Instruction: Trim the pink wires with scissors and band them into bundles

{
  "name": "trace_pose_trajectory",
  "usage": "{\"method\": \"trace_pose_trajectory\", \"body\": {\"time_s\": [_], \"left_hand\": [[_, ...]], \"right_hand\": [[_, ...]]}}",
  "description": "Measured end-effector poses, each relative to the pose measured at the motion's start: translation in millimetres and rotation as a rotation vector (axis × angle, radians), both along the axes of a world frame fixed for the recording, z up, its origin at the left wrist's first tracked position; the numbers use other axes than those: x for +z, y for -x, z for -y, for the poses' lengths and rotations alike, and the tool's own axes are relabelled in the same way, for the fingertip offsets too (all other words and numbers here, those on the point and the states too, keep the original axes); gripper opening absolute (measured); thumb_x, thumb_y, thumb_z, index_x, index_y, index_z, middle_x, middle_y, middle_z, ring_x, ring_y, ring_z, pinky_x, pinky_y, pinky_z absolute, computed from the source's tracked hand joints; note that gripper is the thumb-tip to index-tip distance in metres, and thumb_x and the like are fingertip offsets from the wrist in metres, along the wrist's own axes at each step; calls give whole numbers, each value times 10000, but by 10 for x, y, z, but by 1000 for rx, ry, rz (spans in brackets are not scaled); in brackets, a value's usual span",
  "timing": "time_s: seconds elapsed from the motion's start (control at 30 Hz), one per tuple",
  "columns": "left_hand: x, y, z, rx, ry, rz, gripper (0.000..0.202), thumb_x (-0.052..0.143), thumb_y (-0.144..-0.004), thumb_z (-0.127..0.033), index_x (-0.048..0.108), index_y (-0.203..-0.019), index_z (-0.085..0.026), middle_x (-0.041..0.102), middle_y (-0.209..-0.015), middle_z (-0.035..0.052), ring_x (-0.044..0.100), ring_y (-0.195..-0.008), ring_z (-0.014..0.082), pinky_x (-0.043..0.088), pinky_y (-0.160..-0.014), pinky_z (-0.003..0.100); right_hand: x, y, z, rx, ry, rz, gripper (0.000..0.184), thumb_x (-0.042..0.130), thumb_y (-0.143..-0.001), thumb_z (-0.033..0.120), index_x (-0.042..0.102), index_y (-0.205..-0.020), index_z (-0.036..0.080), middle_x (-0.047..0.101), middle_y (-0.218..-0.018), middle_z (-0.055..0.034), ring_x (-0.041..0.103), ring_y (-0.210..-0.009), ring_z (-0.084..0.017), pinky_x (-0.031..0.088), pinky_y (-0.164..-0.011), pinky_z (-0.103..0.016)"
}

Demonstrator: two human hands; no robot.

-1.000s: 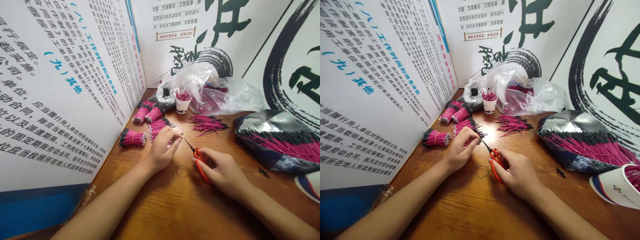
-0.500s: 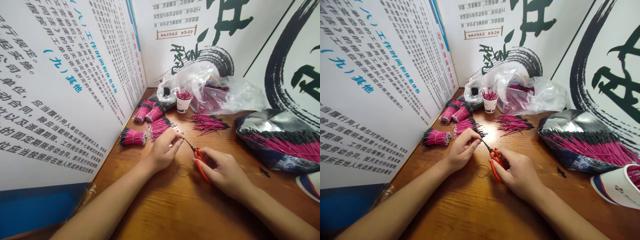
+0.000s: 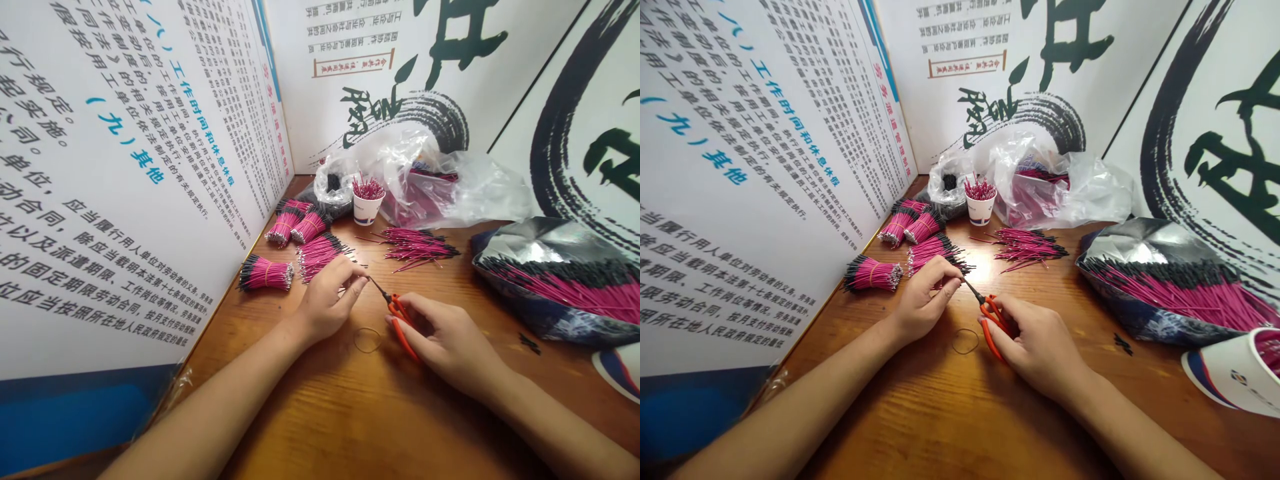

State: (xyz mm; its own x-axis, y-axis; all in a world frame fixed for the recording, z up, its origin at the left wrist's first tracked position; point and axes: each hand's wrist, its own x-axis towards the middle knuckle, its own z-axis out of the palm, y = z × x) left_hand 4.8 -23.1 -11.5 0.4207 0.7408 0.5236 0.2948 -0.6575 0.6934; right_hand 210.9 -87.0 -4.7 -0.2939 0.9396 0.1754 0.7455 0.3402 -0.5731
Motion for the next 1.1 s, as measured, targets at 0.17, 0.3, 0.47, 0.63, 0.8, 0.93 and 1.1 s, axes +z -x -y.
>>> {"method": "trace_pose_trajectory", "body": {"time_s": [0.17,0.3,0.47,0.63,0.8,0.93,1.1], "left_hand": [[3,1,3,0,-4,-16,133,484,-965,-220,577,-884,-171,550,-827,25,508,-784,144,406,-712,277],[7,0,3,15,3,-26,146,477,-966,-223,576,-872,-171,550,-822,26,508,-779,145,410,-711,279],[12,0,2,20,24,-29,150,472,-966,-218,579,-871,-172,555,-828,25,516,-786,143,418,-718,277],[8,-1,2,16,20,-23,150,475,-968,-222,578,-873,-168,552,-828,24,509,-784,140,415,-714,274],[4,1,-1,10,15,-19,148,477,-966,-213,583,-875,-165,555,-829,28,504,-783,141,406,-709,274],[1,3,-2,8,18,-20,151,474,-968,-224,585,-881,-169,559,-834,32,514,-794,148,413,-719,280],[-3,2,4,5,5,-23,154,472,-969,-229,585,-884,-171,560,-829,31,514,-789,148,413,-717,281]], "right_hand": [[21,-8,-6,18,12,-5,191,502,-924,354,550,-800,216,584,-609,24,505,-526,-129,353,-530,-242],[39,-17,-8,13,-5,17,210,488,-928,352,525,-771,217,572,-596,21,493,-514,-128,339,-517,-242],[30,-17,-12,2,3,4,216,481,-936,356,518,-773,220,556,-580,32,483,-501,-122,339,-514,-241],[19,-18,-14,-2,41,6,218,493,-928,382,538,-789,219,562,-582,29,482,-506,-129,341,-515,-246],[28,-10,-5,1,37,-7,231,490,-929,388,535,-783,215,564,-585,25,485,-511,-132,348,-521,-251],[37,-1,3,6,20,-16,220,499,-921,374,534,-774,215,560,-574,26,480,-500,-129,347,-511,-249],[25,1,10,11,26,-13,211,492,-925,371,555,-801,213,562,-579,26,478,-500,-129,348,-514,-247]]}}
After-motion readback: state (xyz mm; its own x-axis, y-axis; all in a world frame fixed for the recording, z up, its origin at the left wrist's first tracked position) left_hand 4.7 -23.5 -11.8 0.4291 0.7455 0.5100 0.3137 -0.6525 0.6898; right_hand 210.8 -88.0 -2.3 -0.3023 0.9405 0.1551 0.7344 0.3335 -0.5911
